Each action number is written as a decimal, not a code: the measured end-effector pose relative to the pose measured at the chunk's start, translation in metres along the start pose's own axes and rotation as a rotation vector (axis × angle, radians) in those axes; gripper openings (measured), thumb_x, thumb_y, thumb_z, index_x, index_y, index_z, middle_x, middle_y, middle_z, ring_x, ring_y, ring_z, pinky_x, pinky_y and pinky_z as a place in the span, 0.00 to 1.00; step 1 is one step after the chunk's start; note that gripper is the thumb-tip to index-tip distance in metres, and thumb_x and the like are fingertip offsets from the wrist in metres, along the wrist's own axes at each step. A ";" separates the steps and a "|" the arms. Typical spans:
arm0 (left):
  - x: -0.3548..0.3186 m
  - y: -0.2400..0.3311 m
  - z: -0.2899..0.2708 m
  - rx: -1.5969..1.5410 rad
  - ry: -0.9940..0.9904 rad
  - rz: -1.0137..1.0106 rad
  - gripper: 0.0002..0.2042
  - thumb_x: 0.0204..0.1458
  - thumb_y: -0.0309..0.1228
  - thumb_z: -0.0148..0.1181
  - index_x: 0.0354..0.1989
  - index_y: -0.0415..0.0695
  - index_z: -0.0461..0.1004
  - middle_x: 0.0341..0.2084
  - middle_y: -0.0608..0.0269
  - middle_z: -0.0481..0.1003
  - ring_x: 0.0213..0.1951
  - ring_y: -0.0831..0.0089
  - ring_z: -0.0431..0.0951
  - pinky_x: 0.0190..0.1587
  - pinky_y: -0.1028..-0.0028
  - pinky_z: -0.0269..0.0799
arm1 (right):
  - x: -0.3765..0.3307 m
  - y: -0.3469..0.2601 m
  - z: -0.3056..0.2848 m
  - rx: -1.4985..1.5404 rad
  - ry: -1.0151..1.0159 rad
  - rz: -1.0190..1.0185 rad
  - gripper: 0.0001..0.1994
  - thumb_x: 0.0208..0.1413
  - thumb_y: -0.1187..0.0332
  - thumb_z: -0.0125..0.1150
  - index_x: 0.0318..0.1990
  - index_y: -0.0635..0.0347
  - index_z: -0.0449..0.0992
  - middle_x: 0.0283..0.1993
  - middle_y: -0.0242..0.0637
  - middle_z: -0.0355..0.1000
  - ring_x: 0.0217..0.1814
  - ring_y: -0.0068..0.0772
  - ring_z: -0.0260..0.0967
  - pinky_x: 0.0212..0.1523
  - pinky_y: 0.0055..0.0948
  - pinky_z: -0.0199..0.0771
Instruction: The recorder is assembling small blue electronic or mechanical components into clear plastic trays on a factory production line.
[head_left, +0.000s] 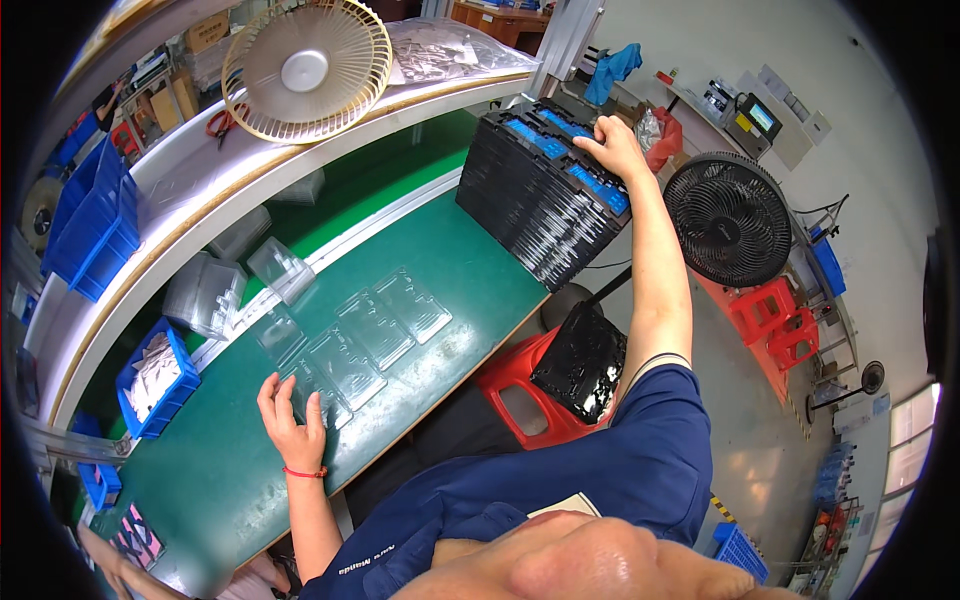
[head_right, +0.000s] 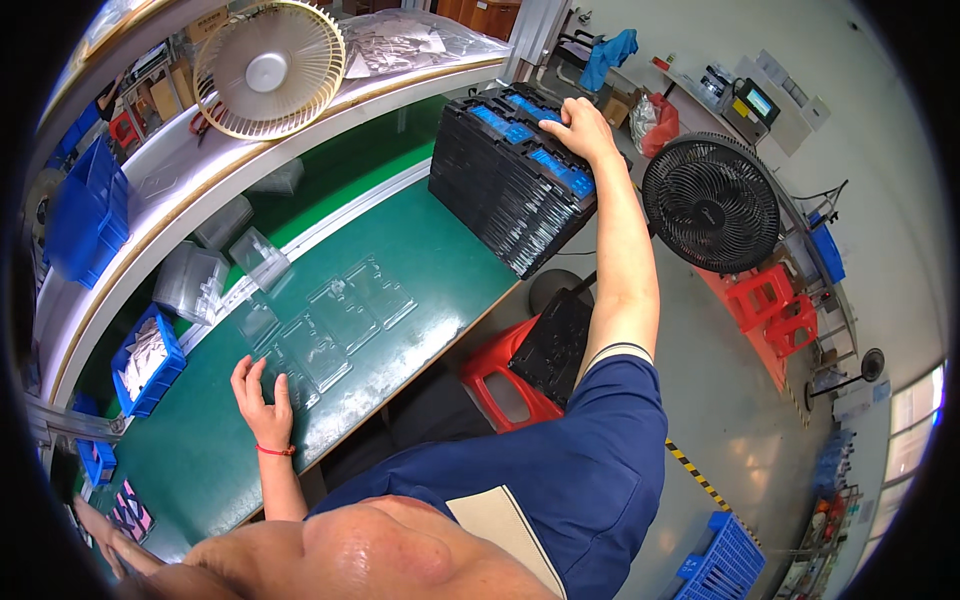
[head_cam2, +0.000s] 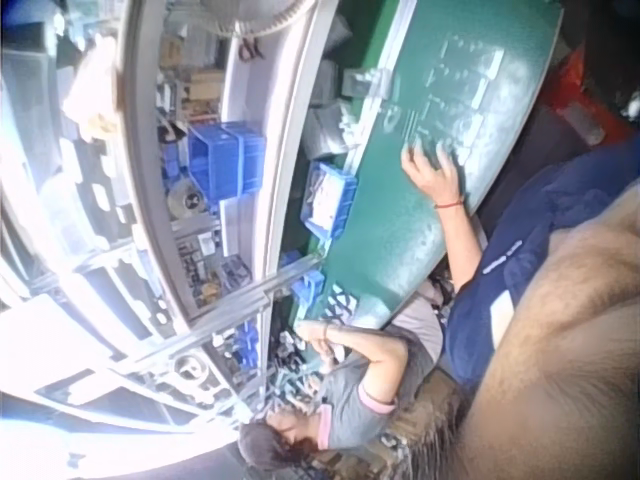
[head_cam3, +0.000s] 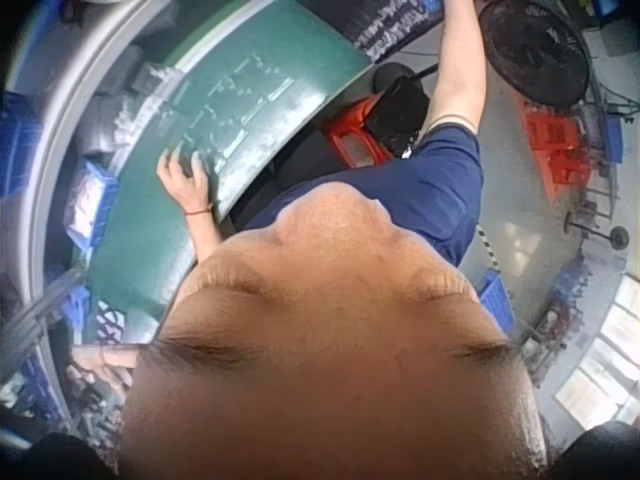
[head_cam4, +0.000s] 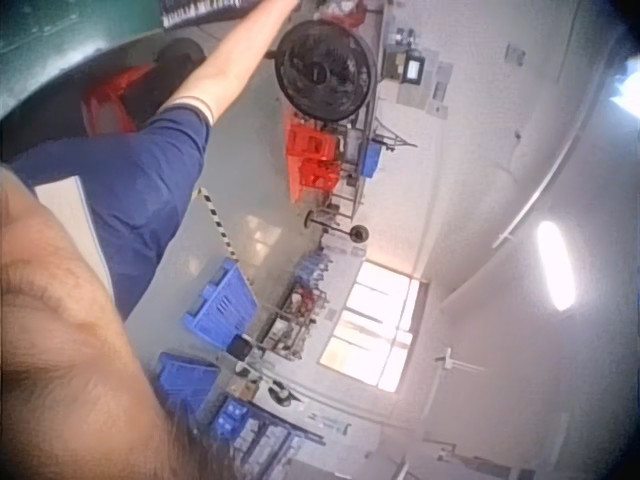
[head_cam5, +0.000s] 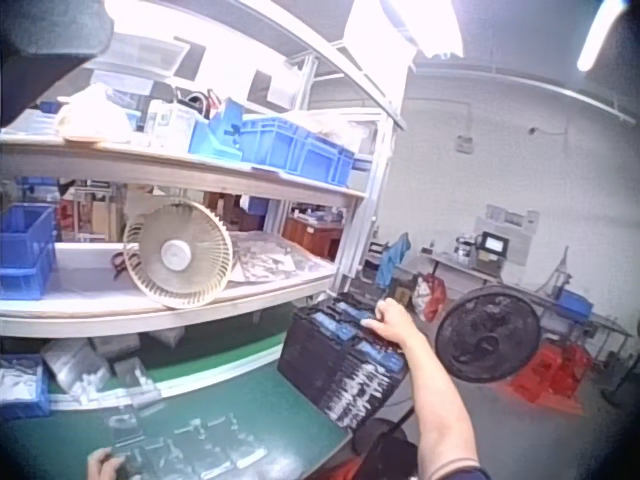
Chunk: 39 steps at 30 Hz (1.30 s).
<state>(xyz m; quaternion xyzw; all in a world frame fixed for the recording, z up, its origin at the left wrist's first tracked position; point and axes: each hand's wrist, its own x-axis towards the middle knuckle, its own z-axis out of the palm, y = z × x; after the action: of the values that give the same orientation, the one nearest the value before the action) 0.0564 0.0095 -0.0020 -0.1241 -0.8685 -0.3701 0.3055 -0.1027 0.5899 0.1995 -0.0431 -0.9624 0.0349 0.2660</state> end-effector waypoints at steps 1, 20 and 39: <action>0.000 0.000 0.000 -0.007 0.009 -0.003 0.16 0.46 0.25 0.65 0.44 0.36 0.73 0.49 0.46 0.67 0.48 0.52 0.71 0.49 0.63 0.69 | -0.004 -0.005 -0.002 0.028 0.042 -0.028 0.23 0.48 0.49 0.66 0.22 0.59 0.67 0.32 0.39 0.66 0.39 0.42 0.68 0.40 0.39 0.68; 0.003 -0.002 -0.002 -0.082 0.158 -0.042 0.02 0.48 0.20 0.61 0.30 0.36 0.75 0.38 0.52 0.73 0.37 0.60 0.75 0.40 0.67 0.71 | 0.031 -0.061 -0.007 0.218 -0.131 0.015 0.31 0.38 0.42 0.72 0.15 0.61 0.65 0.17 0.39 0.67 0.22 0.30 0.65 0.26 0.32 0.66; 0.005 -0.005 -0.003 -0.036 0.191 -0.037 0.02 0.49 0.21 0.61 0.28 0.36 0.74 0.32 0.52 0.73 0.33 0.59 0.75 0.35 0.68 0.71 | 0.102 -0.053 0.045 -0.111 -0.312 0.135 0.36 0.40 0.29 0.60 0.34 0.60 0.75 0.42 0.44 0.73 0.51 0.42 0.71 0.50 0.39 0.69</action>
<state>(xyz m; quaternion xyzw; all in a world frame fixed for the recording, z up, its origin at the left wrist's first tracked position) 0.0512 0.0038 -0.0002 -0.0778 -0.8307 -0.4015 0.3777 -0.2169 0.5459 0.2173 -0.1162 -0.9874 0.0059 0.1076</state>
